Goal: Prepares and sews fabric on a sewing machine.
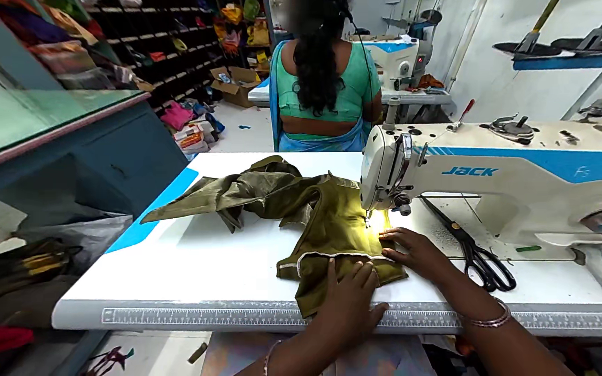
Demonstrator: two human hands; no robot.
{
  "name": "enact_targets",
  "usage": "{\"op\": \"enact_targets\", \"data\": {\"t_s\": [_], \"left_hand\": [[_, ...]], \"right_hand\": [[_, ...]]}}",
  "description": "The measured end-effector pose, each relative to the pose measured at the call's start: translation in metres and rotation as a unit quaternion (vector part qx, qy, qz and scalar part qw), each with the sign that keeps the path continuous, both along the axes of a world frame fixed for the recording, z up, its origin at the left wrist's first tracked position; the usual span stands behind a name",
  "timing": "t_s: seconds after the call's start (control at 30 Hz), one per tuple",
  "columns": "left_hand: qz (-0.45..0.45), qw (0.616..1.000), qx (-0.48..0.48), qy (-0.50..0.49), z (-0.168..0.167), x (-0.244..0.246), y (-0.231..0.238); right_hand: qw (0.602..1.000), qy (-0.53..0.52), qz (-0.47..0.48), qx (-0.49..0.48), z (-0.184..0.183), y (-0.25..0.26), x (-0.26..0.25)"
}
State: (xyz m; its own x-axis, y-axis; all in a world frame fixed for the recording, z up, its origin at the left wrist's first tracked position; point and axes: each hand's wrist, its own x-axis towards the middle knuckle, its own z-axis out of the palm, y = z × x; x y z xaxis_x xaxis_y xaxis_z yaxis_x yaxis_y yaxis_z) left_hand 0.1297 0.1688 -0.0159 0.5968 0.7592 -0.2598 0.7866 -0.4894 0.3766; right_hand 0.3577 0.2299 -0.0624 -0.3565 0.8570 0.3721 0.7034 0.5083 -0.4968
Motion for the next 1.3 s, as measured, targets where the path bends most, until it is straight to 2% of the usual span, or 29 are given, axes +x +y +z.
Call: {"op": "enact_targets", "data": {"t_s": [0.07, 0.13, 0.23, 0.5, 0.77, 0.9, 1.07, 1.3], "left_hand": [[-0.017, 0.999, 0.017, -0.047, -0.013, -0.013, 0.007], [-0.028, 0.996, 0.022, -0.077, -0.019, -0.022, 0.014], [-0.04, 0.994, 0.046, -0.091, -0.025, -0.028, 0.026], [-0.07, 0.984, 0.087, -0.136, -0.029, -0.032, 0.058], [-0.09, 0.979, 0.12, -0.136, -0.03, -0.028, 0.076], [-0.096, 0.979, 0.12, -0.136, -0.032, -0.026, 0.086], [-0.111, 0.979, 0.118, -0.125, -0.032, -0.026, 0.096], [-0.093, 0.978, 0.073, -0.169, -0.024, -0.029, 0.104]], "right_hand": [[0.996, 0.03, 0.026, 0.076, -0.004, -0.002, 0.001], [0.99, 0.059, 0.069, 0.107, -0.006, -0.003, 0.003], [0.992, 0.04, 0.088, 0.086, -0.008, -0.003, 0.002], [0.997, 0.014, 0.02, 0.074, -0.008, 0.001, -0.001], [0.998, -0.022, -0.031, 0.039, -0.01, 0.003, -0.004], [0.998, -0.046, -0.049, 0.017, -0.007, 0.003, -0.007], [0.995, -0.082, -0.009, 0.064, -0.007, -0.001, -0.008], [0.991, -0.124, -0.035, 0.034, -0.001, -0.003, -0.012]]}}
